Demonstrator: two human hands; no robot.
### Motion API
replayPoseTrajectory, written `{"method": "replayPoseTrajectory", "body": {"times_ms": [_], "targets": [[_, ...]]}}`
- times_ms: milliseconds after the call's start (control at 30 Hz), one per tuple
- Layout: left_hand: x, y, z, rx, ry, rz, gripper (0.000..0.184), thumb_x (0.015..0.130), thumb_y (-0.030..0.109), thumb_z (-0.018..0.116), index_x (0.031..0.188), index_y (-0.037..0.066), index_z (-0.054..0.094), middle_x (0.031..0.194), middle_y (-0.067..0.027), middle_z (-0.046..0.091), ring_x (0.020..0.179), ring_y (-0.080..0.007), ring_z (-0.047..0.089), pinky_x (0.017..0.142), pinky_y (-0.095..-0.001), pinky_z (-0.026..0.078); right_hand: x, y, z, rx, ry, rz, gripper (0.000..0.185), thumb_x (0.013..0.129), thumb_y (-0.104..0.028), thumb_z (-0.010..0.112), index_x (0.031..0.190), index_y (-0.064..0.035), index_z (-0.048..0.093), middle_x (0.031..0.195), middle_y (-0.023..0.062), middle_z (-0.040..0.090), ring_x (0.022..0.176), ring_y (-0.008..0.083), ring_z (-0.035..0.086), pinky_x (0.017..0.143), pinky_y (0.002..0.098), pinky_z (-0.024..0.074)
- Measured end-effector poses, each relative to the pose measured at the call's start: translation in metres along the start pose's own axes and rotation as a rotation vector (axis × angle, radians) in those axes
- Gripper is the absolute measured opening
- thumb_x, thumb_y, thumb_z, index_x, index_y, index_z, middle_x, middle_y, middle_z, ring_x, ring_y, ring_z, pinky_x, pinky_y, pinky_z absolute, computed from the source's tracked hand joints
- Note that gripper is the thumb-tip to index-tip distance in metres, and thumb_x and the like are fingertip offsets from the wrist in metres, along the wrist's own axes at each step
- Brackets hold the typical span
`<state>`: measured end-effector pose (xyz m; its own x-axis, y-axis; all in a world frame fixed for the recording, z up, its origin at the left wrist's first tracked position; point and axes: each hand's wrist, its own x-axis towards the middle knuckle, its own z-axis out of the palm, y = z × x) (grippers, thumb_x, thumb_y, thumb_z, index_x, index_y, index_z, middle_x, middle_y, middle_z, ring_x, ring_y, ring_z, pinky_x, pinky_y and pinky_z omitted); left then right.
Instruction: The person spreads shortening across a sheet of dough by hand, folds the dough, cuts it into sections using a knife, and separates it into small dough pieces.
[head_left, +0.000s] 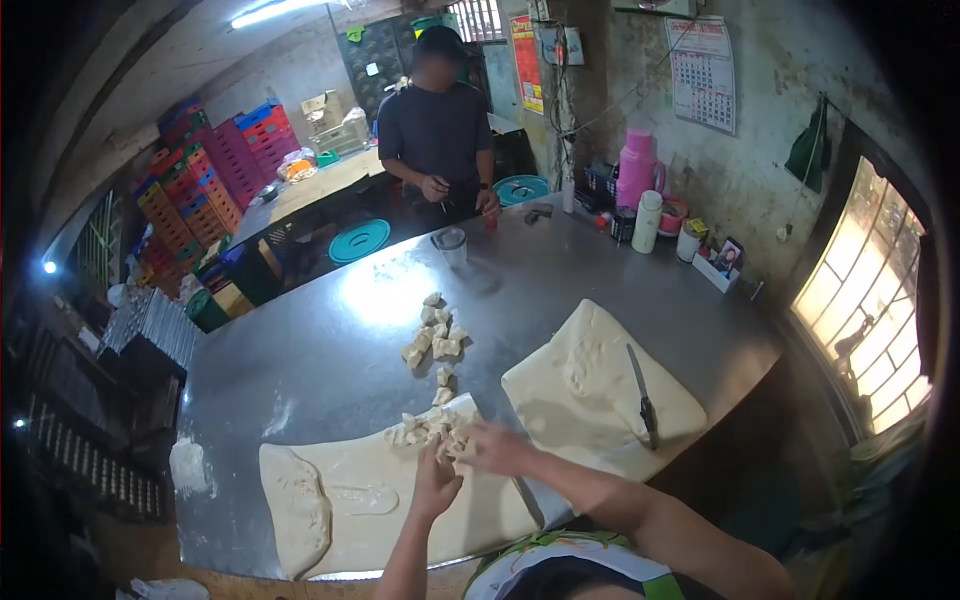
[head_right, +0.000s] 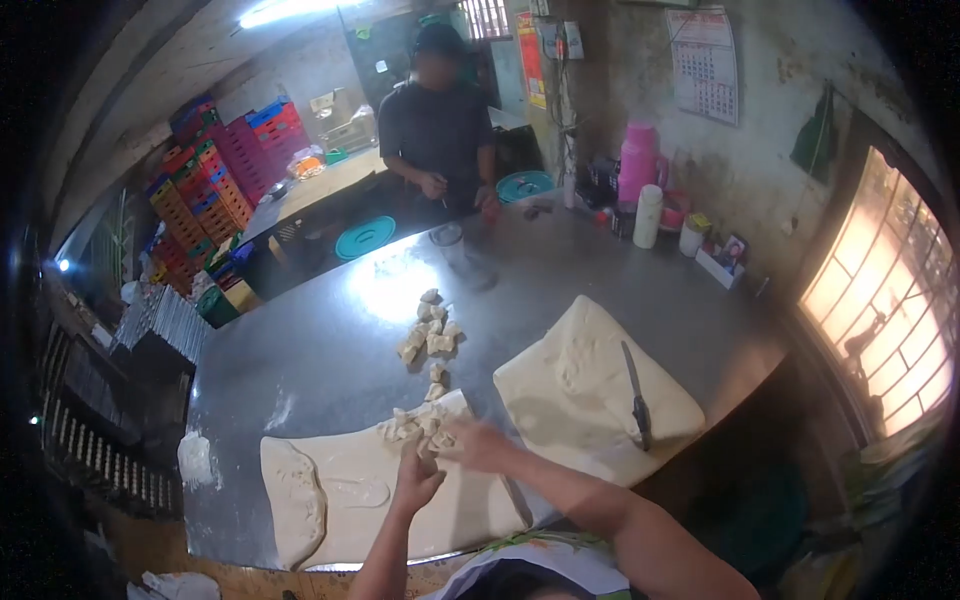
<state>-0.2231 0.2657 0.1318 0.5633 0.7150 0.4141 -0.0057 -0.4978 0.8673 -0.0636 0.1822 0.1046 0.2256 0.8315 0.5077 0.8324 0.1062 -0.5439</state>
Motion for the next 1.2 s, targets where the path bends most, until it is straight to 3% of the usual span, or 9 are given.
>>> {"method": "replayPoseTrajectory", "body": {"times_ms": [167, 300, 433, 500, 567, 667, 833, 1000, 1200], "targets": [[0.029, 0.029, -0.014, -0.037, -0.030, 0.175, 0.037, 0.078, 0.000, 0.068, 0.114, 0.003, 0.066, 0.090, -0.0117, 0.069, 0.092, -0.0318, 0.067, 0.088, -0.0397, 0.053, 0.034, -0.056, -0.016, 0.476, -0.066, 0.060, 0.041, 0.078, -0.034, 0.076, 0.105, -0.0064, 0.065, 0.112, 0.0177, 0.064, 0.094, 0.0369, 0.064, 0.083, 0.0413, 0.0524], [0.024, -0.045, -0.025, -0.147, -0.394, -0.104, 0.040, 0.077, 0.003, 0.070, 0.117, 0.005, 0.066, 0.091, -0.0128, 0.069, 0.096, -0.0324, 0.068, 0.085, -0.0381, 0.054, 0.036, -0.064, -0.004, 0.276, 0.087, 0.121, 0.035, 0.077, -0.029, 0.075, 0.102, -0.0062, 0.065, 0.103, 0.0183, 0.066, 0.093, 0.0350, 0.065, 0.078, 0.0422, 0.0527], [0.001, -0.015, -0.020, 0.401, -0.505, -0.142, 0.032, 0.079, 0.006, 0.071, 0.110, 0.006, 0.067, 0.093, -0.0150, 0.069, 0.092, -0.0333, 0.068, 0.078, -0.0379, 0.055, 0.016, -0.017, 0.033, 0.044, -0.006, 0.311, 0.030, 0.078, -0.026, 0.074, 0.099, -0.0056, 0.066, 0.104, 0.0190, 0.066, 0.093, 0.0361, 0.065, 0.076, 0.0466, 0.0517], [0.003, 0.009, -0.023, 0.082, -0.611, 0.300, 0.015, 0.082, 0.011, 0.071, 0.095, 0.003, 0.069, 0.092, -0.0172, 0.070, 0.082, -0.0335, 0.068, 0.073, -0.0366, 0.052, 0.035, -0.018, 0.011, -0.160, -0.415, 0.558, 0.033, 0.079, -0.025, 0.074, 0.105, -0.0057, 0.065, 0.111, 0.0206, 0.063, 0.098, 0.0385, 0.063, 0.082, 0.0475, 0.0498], [0.010, 0.055, -0.018, 0.066, -0.649, 0.310, 0.019, 0.081, 0.014, 0.075, 0.094, 0.005, 0.064, 0.088, -0.0147, 0.067, 0.081, -0.0332, 0.066, 0.074, -0.0421, 0.053, 0.018, -0.020, 0.000, 0.241, -0.123, 0.544, 0.053, 0.077, -0.027, 0.077, 0.123, -0.0063, 0.059, 0.120, 0.0206, 0.060, 0.112, 0.0386, 0.058, 0.092, 0.0467, 0.0474], [0.029, -0.001, -0.030, -0.041, -0.415, -0.087, 0.033, 0.074, 0.020, 0.083, 0.095, 0.003, 0.065, 0.101, -0.0141, 0.067, 0.096, -0.0316, 0.065, 0.081, -0.0383, 0.053, 0.005, 0.013, 0.023, 0.073, -0.095, 0.136, 0.078, 0.074, -0.029, 0.081, 0.141, -0.0085, 0.045, 0.128, 0.0202, 0.055, 0.123, 0.0375, 0.051, 0.099, 0.0441, 0.0450], [0.015, -0.108, -0.089, 0.486, -0.290, -0.388, 0.067, 0.064, 0.028, 0.090, 0.116, 0.003, 0.057, 0.130, -0.0196, 0.049, 0.121, -0.0415, 0.050, 0.098, -0.0444, 0.048, -0.009, 0.015, 0.013, 0.174, -0.151, 0.563, 0.091, 0.068, -0.029, 0.084, 0.145, -0.0076, 0.040, 0.135, 0.0178, 0.049, 0.117, 0.0413, 0.056, 0.100, 0.0436, 0.0479], [0.061, -0.176, -0.024, 0.708, -0.421, 0.068, 0.073, 0.062, 0.025, 0.091, 0.121, 0.002, 0.054, 0.127, -0.0223, 0.050, 0.119, -0.0433, 0.050, 0.099, -0.0444, 0.047, 0.048, 0.053, 0.077, -0.113, -0.361, 0.471, 0.092, 0.067, -0.021, 0.082, 0.146, -0.0073, 0.037, 0.136, 0.0205, 0.047, 0.116, 0.0406, 0.056, 0.095, 0.0448, 0.0506], [0.199, -0.156, -0.019, -0.047, -0.150, -0.313, 0.073, 0.065, 0.018, 0.089, 0.123, 0.004, 0.047, 0.111, -0.0158, 0.057, 0.104, -0.0282, 0.057, 0.087, -0.0379, 0.050, 0.164, 0.123, 0.083, 0.058, -0.038, 0.381, 0.078, 0.073, -0.017, 0.072, 0.144, -0.0142, 0.040, 0.139, 0.0230, 0.045, 0.108, 0.0423, 0.060, 0.088, 0.0471, 0.0521]]}}
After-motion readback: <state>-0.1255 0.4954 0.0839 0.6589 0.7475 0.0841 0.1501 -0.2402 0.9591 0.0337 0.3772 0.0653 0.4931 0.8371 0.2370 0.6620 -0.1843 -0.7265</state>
